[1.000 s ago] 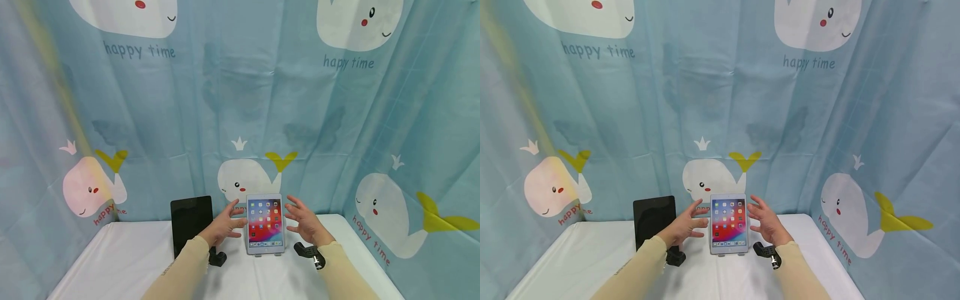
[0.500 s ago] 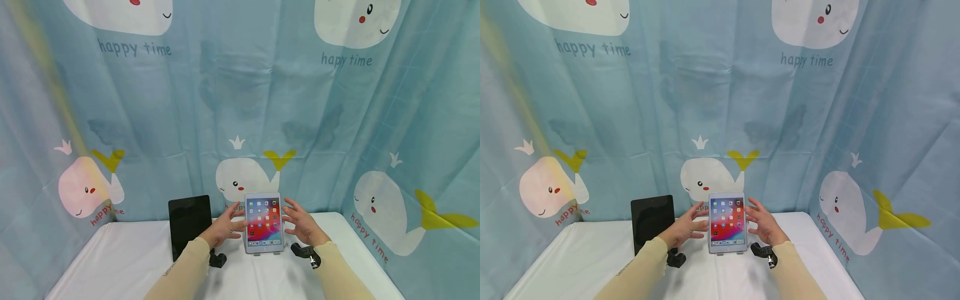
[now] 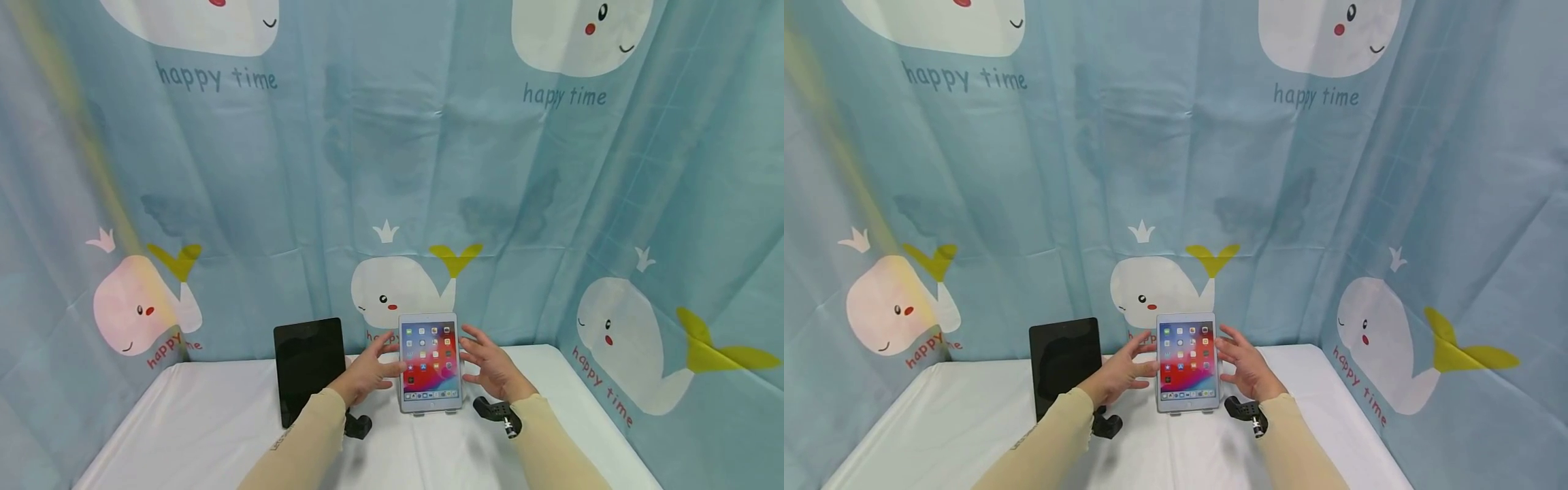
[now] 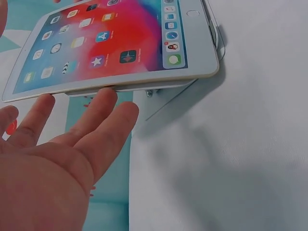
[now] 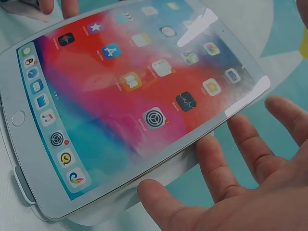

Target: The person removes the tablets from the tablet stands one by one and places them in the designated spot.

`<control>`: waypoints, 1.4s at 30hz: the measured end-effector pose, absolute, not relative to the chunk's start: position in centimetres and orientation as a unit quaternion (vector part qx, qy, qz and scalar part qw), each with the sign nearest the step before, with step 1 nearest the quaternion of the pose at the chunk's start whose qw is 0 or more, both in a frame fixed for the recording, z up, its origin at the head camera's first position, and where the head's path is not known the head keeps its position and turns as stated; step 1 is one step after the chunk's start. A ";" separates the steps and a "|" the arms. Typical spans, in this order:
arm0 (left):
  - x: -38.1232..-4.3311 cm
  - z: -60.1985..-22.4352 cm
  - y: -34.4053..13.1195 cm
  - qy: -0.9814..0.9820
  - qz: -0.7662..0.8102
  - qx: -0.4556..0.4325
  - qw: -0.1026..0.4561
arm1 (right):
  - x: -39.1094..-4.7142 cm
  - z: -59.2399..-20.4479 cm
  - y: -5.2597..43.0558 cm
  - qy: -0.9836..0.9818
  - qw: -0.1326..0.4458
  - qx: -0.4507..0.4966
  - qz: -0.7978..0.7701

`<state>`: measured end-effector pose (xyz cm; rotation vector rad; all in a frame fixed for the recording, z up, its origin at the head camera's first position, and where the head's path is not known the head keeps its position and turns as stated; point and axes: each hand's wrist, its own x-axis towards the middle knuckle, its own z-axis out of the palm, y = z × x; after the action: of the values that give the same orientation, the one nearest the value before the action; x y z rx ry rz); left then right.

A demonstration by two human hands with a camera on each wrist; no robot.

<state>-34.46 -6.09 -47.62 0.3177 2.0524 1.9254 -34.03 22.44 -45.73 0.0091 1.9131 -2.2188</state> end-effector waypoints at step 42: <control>-34.2 -48.8 -5.4 0.722 0.674 0.111 0.109 | -33.8 -47.5 22.6 0.764 0.059 -0.033 -0.641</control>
<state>-34.16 -5.36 -48.82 0.3276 2.1226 1.9832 -33.83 22.63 -47.54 -0.1001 2.3143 -1.9426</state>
